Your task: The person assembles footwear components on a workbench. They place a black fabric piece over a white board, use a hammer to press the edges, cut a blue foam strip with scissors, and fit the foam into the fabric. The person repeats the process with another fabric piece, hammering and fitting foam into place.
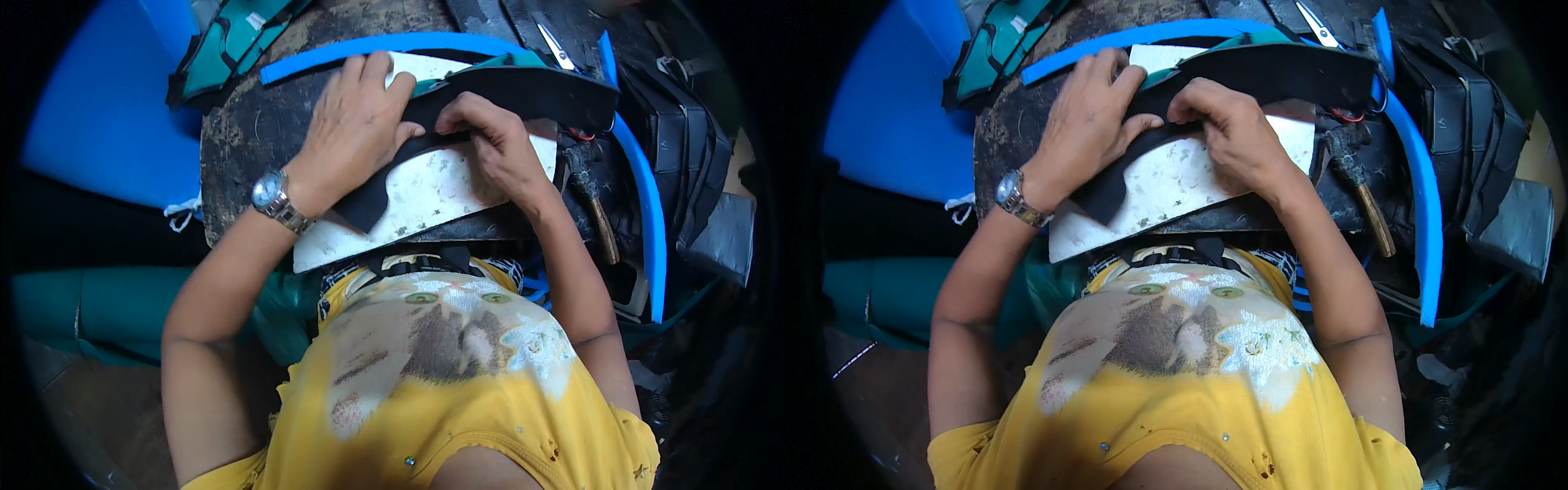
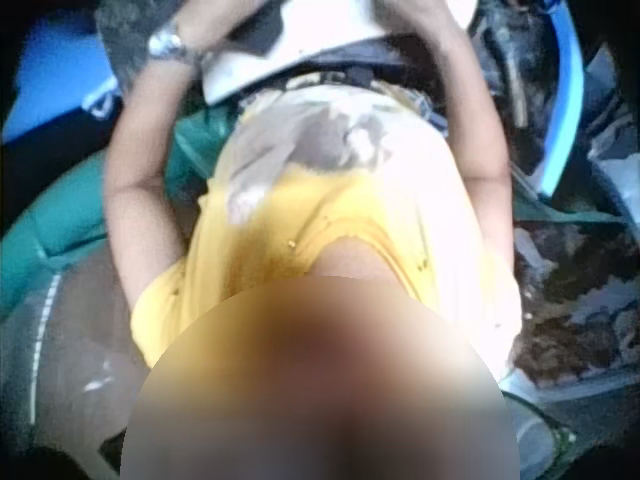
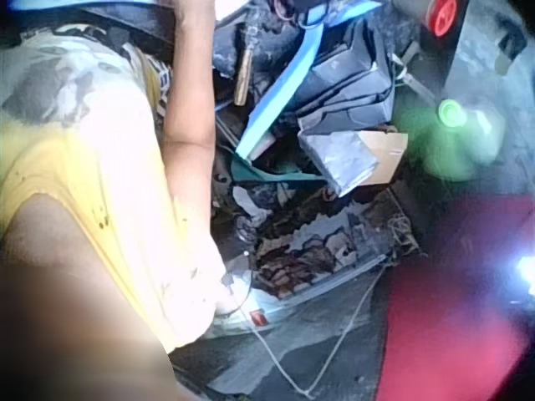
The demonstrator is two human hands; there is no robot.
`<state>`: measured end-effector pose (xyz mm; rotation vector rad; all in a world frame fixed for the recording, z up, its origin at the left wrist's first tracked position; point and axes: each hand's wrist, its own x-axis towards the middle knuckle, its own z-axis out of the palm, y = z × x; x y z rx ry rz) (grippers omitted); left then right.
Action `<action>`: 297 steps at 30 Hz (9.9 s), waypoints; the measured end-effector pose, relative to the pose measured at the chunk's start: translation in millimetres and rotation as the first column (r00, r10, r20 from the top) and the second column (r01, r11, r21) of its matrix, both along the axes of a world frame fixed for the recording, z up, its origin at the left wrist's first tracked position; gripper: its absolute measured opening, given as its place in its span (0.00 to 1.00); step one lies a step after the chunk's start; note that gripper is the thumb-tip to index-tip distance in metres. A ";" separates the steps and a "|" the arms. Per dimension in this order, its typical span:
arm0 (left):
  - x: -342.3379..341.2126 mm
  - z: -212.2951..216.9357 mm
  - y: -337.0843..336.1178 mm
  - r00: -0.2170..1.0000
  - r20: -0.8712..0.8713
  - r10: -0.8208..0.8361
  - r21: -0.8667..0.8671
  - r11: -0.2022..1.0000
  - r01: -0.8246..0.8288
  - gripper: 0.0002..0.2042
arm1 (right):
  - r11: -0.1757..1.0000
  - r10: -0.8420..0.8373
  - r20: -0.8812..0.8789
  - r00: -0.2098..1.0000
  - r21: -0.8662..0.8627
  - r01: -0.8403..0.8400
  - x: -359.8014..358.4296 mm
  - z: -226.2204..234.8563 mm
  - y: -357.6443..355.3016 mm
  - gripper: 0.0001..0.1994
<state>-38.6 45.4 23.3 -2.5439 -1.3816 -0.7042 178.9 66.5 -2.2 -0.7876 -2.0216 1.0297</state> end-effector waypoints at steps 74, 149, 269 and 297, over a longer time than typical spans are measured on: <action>45.8 22.2 -23.0 0.888 0.389 0.246 -0.738 0.660 0.140 0.15 | 0.878 -0.454 0.312 0.834 0.313 0.361 8.2 -14.1 -74.2 0.16; 57.3 -38.9 -71.6 0.976 0.210 -0.065 0.067 0.996 0.052 0.10 | 0.922 -0.386 0.528 0.757 0.204 0.328 49.3 61.0 -61.8 0.26; -14.2 23.6 -83.7 0.940 0.336 -0.056 -0.246 0.958 0.145 0.05 | 0.854 -0.110 0.279 0.954 0.517 -0.053 -11.7 52.0 -71.5 0.11; -50.5 16.0 -38.7 0.890 0.457 -0.001 -0.558 0.779 0.287 0.13 | 0.944 -0.085 0.531 0.843 0.315 -0.103 17.4 64.0 -26.2 0.11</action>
